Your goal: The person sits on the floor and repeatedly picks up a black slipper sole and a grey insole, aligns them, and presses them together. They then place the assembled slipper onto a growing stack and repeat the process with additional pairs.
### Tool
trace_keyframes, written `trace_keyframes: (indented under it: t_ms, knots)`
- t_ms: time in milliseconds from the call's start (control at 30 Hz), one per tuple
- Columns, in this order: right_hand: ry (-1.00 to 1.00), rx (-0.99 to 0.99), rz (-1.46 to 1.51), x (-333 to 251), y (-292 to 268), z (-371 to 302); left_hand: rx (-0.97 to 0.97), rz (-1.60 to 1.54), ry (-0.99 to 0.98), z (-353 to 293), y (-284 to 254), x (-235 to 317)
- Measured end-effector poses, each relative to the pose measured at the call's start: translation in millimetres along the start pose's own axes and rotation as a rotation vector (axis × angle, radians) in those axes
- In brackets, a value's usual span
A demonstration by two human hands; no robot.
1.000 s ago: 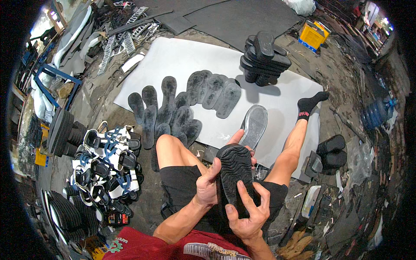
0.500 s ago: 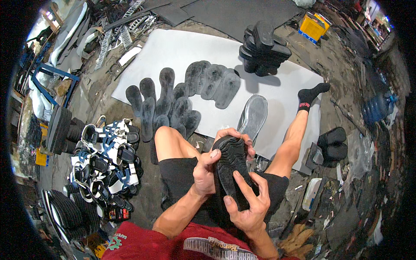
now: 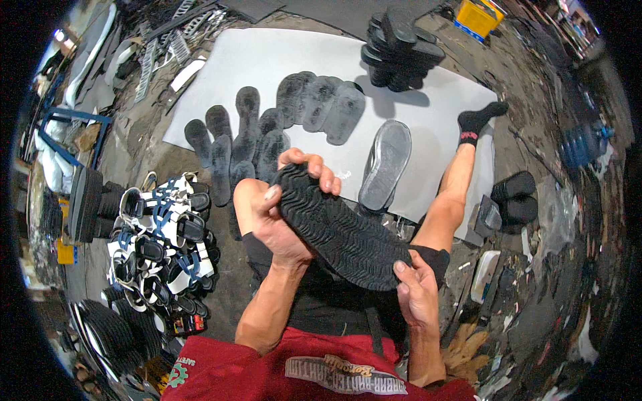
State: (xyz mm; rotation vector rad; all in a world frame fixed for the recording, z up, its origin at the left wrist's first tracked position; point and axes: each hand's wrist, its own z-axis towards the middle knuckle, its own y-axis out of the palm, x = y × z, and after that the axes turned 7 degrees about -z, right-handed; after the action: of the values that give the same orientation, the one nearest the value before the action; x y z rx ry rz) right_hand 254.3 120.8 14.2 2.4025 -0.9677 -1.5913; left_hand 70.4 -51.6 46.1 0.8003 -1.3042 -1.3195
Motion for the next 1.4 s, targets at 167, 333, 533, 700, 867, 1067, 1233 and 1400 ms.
trace_keyframes:
  t_ms: [167, 333, 533, 700, 867, 1067, 1233, 1400]
  knots:
    - [-0.301, 0.281, 0.053, 3.6, -12.5, 18.3, -0.013, -0.068, -0.087, -22.0, -4.1, -12.5]
    - [-0.534, 0.260, -0.318, -52.3, -68.4, 22.5, 0.136, -0.187, -1.018, -79.2, -14.2, -2.7]
    - [-0.532, 0.091, -0.685, -73.1, -78.2, 17.4, 0.063, -0.302, -1.483, -103.9, -43.3, -51.3]
    - [-0.575, 0.208, -0.892, -80.2, -64.8, 15.5, 0.092, -0.001, -1.564, -110.4, -36.6, -66.1]
    - [-0.713, 0.274, -1.114, -86.9, -49.2, 13.7, -0.004, -0.069, -1.541, -125.7, -52.5, -65.7]
    - [-0.757, 0.269, -1.180, -80.8, -30.2, 15.7, -0.019, -0.106, -1.447, -149.3, -73.1, -70.6]
    - [-0.719, 0.185, -1.120, -83.3, -32.6, 16.5, -0.042, -0.160, -1.336, -158.5, -74.4, -73.3]
    - [-0.638, 0.204, -1.088, -76.9, -30.5, 13.2, -0.113, -0.094, -1.325, -165.2, -86.0, -71.9]
